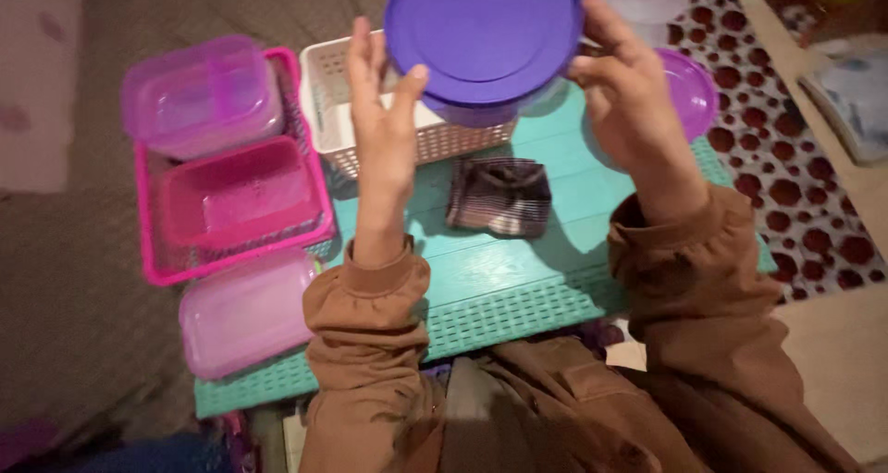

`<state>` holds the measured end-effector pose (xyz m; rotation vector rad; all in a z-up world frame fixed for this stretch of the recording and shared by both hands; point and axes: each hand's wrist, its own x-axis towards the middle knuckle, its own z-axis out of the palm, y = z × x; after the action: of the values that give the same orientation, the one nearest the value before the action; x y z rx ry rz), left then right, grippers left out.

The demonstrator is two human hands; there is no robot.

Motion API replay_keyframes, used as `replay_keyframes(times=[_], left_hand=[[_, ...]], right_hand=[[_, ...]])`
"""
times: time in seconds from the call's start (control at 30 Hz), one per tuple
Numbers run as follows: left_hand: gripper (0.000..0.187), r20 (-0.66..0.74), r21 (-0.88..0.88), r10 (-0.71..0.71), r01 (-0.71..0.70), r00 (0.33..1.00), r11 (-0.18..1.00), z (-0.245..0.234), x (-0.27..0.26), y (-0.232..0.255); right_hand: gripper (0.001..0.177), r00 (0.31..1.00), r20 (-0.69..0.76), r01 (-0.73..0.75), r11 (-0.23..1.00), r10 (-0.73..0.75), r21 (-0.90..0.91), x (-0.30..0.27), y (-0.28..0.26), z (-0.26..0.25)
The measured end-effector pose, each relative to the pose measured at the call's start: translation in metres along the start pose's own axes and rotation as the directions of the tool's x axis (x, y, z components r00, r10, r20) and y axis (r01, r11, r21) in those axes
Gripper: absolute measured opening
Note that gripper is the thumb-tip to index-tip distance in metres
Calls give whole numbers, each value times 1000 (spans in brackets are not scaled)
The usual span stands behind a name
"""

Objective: The person wipes the inside and outside of several plastic food containers with a cloth, then places them into a pink basket. The person handles purple, pink, and red containers, using a striped cloth to clean each one before stacking them.

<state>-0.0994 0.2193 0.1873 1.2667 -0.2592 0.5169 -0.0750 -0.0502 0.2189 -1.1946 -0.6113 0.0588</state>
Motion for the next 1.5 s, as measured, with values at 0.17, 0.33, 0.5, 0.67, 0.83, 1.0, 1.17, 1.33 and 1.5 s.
replay_keyframes(times=[0.17, 0.33, 0.5, 0.67, 0.83, 1.0, 1.17, 1.33, 1.5], left_hand=[[79, 240, -148, 58, -22, 969, 989, 91, -3, -27], [80, 329, -97, -65, 102, 942, 990, 154, -7, -79], [85, 384, -130, -149, 213, 911, 968, 183, -11, -138], [91, 458, -142, -229, 325, 859, 935, 187, -17, -185], [90, 509, -182, -211, 344, 834, 921, 185, -16, -201], [82, 419, -112, -220, 291, 881, 950, 164, -4, -181], [74, 286, -132, -87, 129, 954, 983, 103, 28, -149], [58, 62, 324, -47, 24, 997, 946, 31, 54, -129], [51, -30, 779, -351, 242, 936, 579, -3, 57, -128]], right_hand=[[54, 992, -66, 103, 993, -107, -61, -50, -44, -58], [47, 952, -287, 73, 991, -103, -113, -82, -45, -119], [45, 847, -532, -45, 996, -1, -73, -98, -18, -171], [52, 766, -637, -122, 992, 82, -19, -109, 16, -204], [64, 700, -714, -171, 974, 14, -149, -107, 30, -210], [67, 715, -489, 22, 715, -500, -699, -97, 18, -174], [64, 868, -248, 182, 741, -430, -647, -59, 21, -89], [63, 983, -106, 29, 699, -149, -714, 16, 74, -25], [72, 955, 168, 237, 285, -244, -929, 66, 143, -6]])
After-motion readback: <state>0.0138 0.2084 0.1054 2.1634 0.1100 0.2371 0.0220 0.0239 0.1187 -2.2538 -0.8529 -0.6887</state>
